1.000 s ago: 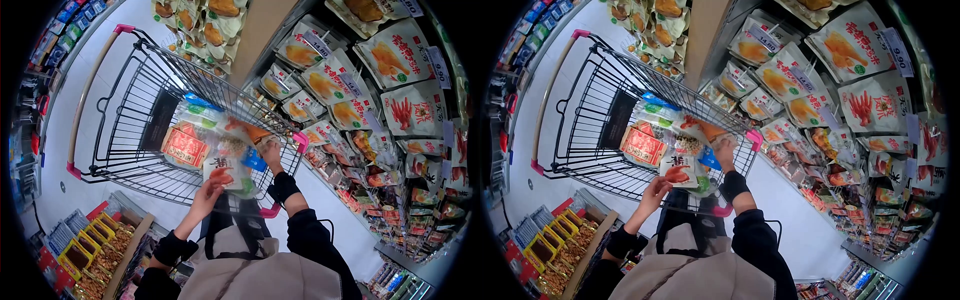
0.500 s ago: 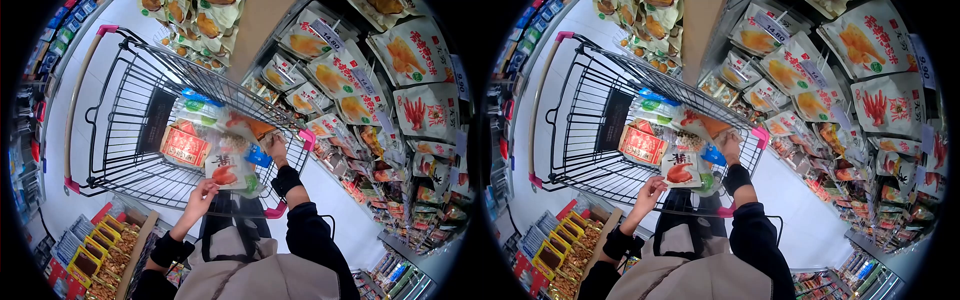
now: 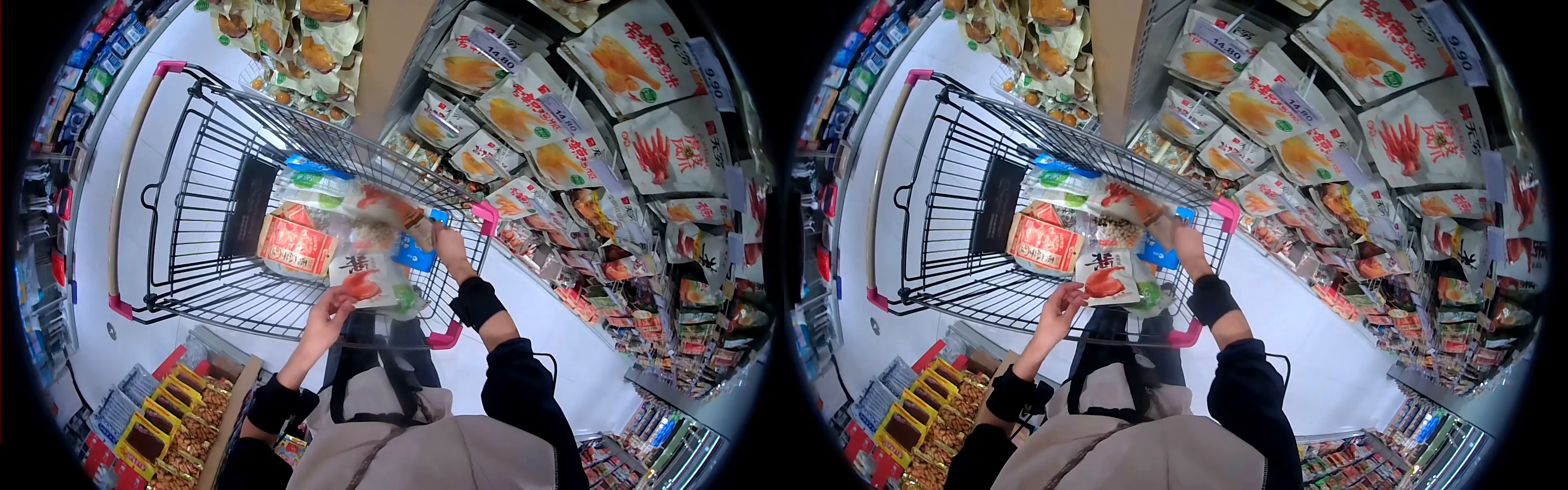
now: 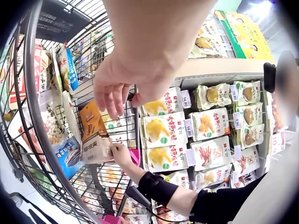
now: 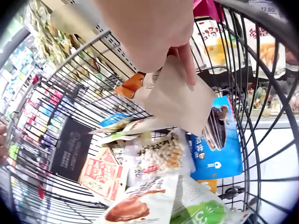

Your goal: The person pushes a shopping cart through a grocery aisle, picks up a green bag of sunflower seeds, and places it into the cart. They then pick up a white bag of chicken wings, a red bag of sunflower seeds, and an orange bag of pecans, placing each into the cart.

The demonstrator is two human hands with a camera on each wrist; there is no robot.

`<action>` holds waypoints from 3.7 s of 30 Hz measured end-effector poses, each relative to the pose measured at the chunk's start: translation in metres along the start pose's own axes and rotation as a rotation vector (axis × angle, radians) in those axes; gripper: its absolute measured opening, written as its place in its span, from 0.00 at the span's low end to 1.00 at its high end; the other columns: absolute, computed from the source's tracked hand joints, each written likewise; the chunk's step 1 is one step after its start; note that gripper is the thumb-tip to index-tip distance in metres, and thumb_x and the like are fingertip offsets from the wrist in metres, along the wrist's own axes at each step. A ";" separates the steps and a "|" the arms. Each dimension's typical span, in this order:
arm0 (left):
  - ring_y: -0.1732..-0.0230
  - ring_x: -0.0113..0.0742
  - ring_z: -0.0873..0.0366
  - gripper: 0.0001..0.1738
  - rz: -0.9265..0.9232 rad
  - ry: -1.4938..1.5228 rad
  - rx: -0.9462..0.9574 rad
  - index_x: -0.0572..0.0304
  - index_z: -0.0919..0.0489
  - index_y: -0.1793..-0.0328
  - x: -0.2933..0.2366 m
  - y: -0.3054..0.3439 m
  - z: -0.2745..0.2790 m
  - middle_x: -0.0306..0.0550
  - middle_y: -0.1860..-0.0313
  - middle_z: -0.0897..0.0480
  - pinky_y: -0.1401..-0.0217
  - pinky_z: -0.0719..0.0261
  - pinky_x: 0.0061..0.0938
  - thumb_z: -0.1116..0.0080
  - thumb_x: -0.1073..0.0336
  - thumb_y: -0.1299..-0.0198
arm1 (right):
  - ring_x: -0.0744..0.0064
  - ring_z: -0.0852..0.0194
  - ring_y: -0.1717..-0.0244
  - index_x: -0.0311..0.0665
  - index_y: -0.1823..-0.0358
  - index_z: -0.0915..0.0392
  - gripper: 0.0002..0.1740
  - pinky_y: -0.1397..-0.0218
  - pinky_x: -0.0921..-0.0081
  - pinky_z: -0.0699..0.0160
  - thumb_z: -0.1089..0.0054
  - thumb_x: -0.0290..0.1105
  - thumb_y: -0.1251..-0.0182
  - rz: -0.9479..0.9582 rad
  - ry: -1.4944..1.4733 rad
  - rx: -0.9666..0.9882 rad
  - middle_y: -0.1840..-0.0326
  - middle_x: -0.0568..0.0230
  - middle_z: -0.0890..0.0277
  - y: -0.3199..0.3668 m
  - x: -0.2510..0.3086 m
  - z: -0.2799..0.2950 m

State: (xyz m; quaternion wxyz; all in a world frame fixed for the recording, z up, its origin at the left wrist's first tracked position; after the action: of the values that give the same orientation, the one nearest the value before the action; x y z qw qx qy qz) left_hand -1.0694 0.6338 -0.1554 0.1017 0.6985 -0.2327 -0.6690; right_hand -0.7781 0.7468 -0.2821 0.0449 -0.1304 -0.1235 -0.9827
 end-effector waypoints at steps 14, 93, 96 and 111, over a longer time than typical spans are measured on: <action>0.52 0.28 0.28 0.19 -0.164 0.036 0.148 0.62 0.36 0.43 -0.072 -0.012 -0.052 0.44 0.48 0.30 0.55 0.26 0.20 0.51 0.72 0.41 | 0.79 0.27 0.63 0.31 0.51 0.30 0.15 0.59 0.84 0.29 0.62 0.31 0.32 -0.404 -1.697 -0.199 0.60 0.65 0.25 0.170 0.044 0.113; 0.49 0.29 0.29 0.31 0.000 -0.505 1.682 0.63 0.43 0.38 0.017 0.232 -0.884 0.43 0.47 0.31 0.46 0.32 0.26 0.42 0.72 0.47 | 0.69 0.50 0.35 0.31 0.35 0.50 0.35 0.34 0.71 0.52 0.46 0.30 0.41 -0.635 -1.579 -1.355 0.36 0.56 0.44 0.784 -0.391 0.256; 0.48 0.30 0.30 0.31 0.012 -0.536 1.705 0.64 0.43 0.38 0.029 0.246 -0.919 0.43 0.46 0.32 0.45 0.33 0.27 0.42 0.72 0.47 | 0.69 0.49 0.35 0.31 0.35 0.49 0.34 0.34 0.71 0.52 0.46 0.31 0.41 -0.626 -1.541 -1.401 0.37 0.56 0.44 0.808 -0.420 0.246; 0.52 0.32 0.28 0.36 -0.087 -0.541 1.760 0.64 0.44 0.35 0.113 0.404 -1.148 0.48 0.43 0.33 0.49 0.29 0.28 0.40 0.67 0.48 | 0.70 0.45 0.38 0.32 0.36 0.48 0.34 0.37 0.73 0.48 0.46 0.33 0.42 -0.591 -1.523 -1.473 0.39 0.58 0.41 1.043 -0.588 0.236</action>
State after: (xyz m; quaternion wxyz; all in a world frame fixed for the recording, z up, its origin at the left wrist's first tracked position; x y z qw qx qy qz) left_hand -0.0191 0.0356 0.0237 -0.5495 0.3518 -0.6469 -0.3947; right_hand -0.0289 -0.1674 0.0220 -0.3688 -0.6628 0.4715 -0.4500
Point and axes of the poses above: each hand's wrist, its own y-axis away from the middle knuckle, its own z-axis out of the back of the hand, x = y × z, the point moved 5 cm from there along -y, towards the middle knuckle
